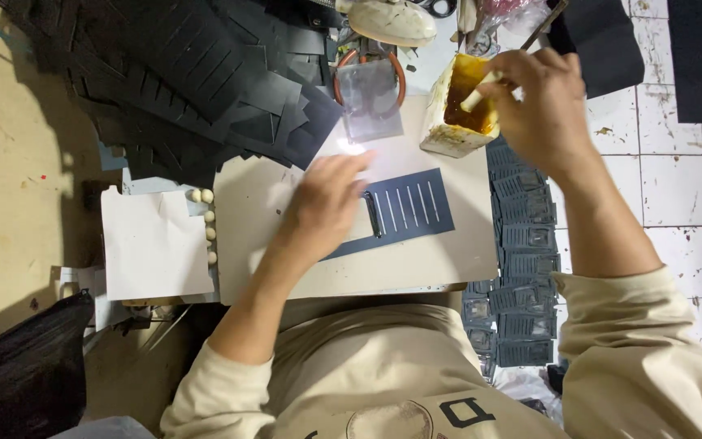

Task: The person repeatedly applies adhesive to a blue plastic frame with slots and then presses a clear plastic sheet onto the adhesive area. They repeat this cycle multiple times, handling the frame and sheet one at a time and stacking the assembled units on the table.

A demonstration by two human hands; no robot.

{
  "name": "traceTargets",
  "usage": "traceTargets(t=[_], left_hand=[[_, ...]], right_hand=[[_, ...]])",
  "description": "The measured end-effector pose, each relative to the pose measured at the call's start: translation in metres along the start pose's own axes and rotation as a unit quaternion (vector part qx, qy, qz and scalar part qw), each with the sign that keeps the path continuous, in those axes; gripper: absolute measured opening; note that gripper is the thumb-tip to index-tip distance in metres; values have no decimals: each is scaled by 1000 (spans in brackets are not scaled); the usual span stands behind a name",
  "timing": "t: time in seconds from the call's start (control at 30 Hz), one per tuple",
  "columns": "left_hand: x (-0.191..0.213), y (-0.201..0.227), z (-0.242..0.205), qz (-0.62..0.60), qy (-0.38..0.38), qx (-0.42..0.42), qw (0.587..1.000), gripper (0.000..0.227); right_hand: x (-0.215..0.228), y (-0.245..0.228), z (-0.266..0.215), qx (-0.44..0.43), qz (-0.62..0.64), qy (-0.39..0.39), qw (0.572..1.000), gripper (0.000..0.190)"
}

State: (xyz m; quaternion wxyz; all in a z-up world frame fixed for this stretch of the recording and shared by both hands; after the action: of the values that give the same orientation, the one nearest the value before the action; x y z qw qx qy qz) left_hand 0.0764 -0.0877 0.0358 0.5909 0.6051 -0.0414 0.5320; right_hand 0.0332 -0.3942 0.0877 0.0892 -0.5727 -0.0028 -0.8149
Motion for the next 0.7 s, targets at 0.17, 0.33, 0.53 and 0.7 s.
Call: traceTargets(t=[0.17, 0.33, 0.53, 0.7], left_hand=[[22, -10, -61, 62, 125, 84, 987, 38], [15, -21, -89, 33, 117, 86, 989, 55], [29, -17, -93, 46, 108, 90, 989, 59], [27, -22, -96, 55, 122, 86, 987, 50]], right_hand=[[36, -13, 1, -1, 86, 8, 996, 16], [24, -3, -12, 50, 187, -48, 980, 21], [0, 29, -90, -92, 229, -241, 939, 27], [-48, 93, -154, -253, 537, -206, 778, 39]])
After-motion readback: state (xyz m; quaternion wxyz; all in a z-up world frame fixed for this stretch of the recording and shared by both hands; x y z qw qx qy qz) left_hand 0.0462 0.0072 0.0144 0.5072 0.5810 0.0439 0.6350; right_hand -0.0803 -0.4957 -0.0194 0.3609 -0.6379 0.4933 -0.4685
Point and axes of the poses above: each hand's wrist, its own z-axis towards the middle knuckle, its own x-axis out of the back of the hand, y = z × x, the point moved 1 cm from there along z, towards the middle knuckle, and after that the axes turned 5 degrees about -y, right-handed, at the moved point
